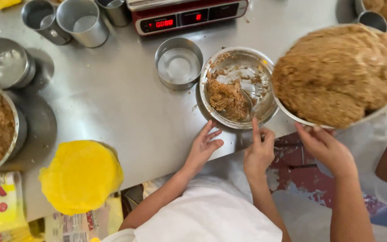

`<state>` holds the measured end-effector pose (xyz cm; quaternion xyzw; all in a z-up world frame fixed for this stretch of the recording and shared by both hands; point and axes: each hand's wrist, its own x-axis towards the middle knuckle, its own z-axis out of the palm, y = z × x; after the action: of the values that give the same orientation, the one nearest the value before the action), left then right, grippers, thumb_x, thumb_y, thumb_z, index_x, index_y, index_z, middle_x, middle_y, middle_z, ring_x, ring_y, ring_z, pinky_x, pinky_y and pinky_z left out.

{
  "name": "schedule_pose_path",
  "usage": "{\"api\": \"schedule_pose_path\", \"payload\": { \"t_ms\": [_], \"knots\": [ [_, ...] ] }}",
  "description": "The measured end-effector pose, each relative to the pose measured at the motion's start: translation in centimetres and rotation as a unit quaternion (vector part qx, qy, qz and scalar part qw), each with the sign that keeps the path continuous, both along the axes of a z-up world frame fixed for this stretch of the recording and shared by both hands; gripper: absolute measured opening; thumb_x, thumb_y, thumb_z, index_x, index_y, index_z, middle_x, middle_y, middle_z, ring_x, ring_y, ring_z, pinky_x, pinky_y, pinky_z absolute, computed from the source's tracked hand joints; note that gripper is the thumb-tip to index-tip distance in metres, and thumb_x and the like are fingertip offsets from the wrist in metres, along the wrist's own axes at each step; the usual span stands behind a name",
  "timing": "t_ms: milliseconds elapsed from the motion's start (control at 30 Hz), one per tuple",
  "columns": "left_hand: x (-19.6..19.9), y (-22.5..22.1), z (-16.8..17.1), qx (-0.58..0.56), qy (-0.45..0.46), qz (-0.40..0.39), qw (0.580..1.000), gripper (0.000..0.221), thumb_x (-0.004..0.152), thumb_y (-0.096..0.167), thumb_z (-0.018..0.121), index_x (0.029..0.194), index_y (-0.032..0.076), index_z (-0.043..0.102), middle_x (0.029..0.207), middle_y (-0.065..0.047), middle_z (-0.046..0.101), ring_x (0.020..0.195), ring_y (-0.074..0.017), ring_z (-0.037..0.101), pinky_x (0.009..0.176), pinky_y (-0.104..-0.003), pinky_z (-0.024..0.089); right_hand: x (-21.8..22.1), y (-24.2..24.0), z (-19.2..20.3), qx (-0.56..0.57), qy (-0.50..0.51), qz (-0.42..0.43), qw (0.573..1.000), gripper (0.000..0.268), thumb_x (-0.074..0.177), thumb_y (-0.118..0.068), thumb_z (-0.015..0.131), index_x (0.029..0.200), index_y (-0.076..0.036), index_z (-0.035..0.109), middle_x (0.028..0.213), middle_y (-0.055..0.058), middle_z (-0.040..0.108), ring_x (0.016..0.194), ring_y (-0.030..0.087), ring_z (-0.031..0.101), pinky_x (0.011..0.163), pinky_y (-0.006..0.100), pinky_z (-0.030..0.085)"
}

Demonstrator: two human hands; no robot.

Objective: Assembling lumpia by placing meat filling on wrappers and rolling them on a stainless steel table.

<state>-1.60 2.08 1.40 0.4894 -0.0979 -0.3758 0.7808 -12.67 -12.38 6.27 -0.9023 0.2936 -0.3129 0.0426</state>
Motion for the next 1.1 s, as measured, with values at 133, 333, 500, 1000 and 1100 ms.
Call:
{"api": "schedule_pose_path", "payload": {
  "t_ms": [133,333,500,1000,1100],
  "knots": [
    [-0.3,1.8,1.5,0.012,0.013,-0.022,1.000,0.087,0.094,0.005,0.079,0.165,0.003,0.030,0.164,-0.027,0.038,0.142,-0.0409,0.053,0.112,-0.046,0.053,-1.9,3.1,1.2,0.045,-0.044,0.030,0.998,0.071,0.095,0.017,0.049,0.155,-0.018,0.064,0.114,0.005,0.055,0.102,0.027,0.071,0.081,0.033,0.058],
    [0.9,5.0,4.2,0.013,0.014,-0.002,1.000,0.067,0.096,0.004,0.073,0.158,0.003,0.047,0.152,-0.019,0.054,0.133,-0.0321,0.061,0.108,-0.040,0.056,-0.7,6.5,5.3,0.127,-0.052,0.091,0.986,0.057,0.097,0.016,0.052,0.145,-0.010,0.067,0.114,0.004,0.063,0.102,0.028,0.076,0.080,0.037,0.062],
    [2.4,7.8,5.4,0.011,0.021,0.012,1.000,0.057,0.097,0.007,0.072,0.152,0.003,0.055,0.146,-0.016,0.058,0.128,-0.0271,0.063,0.107,-0.039,0.056,-0.8,8.3,6.9,0.153,-0.067,0.096,0.981,0.052,0.099,0.016,0.050,0.139,-0.010,0.071,0.111,0.007,0.064,0.102,0.031,0.076,0.090,0.043,0.061],
    [3.2,9.7,5.2,-0.001,0.037,0.018,0.999,0.049,0.100,0.001,0.065,0.148,0.002,0.057,0.144,-0.014,0.059,0.123,-0.0212,0.063,0.106,-0.034,0.055,-2.3,-0.2,4.4,0.052,-0.104,-0.015,0.993,0.058,0.104,0.022,0.055,0.150,-0.010,0.073,0.106,0.018,0.058,0.091,0.033,0.063,0.086,0.041,0.053],
    [3.0,9.8,6.4,0.010,0.031,0.016,0.999,0.047,0.100,0.002,0.065,0.147,0.002,0.058,0.144,-0.014,0.060,0.123,-0.0217,0.063,0.106,-0.035,0.055,-0.5,-2.1,2.6,0.089,-0.094,0.021,0.991,0.062,0.103,0.023,0.049,0.150,-0.010,0.071,0.105,0.016,0.055,0.089,0.028,0.056,0.086,0.038,0.050]
  ]
}}
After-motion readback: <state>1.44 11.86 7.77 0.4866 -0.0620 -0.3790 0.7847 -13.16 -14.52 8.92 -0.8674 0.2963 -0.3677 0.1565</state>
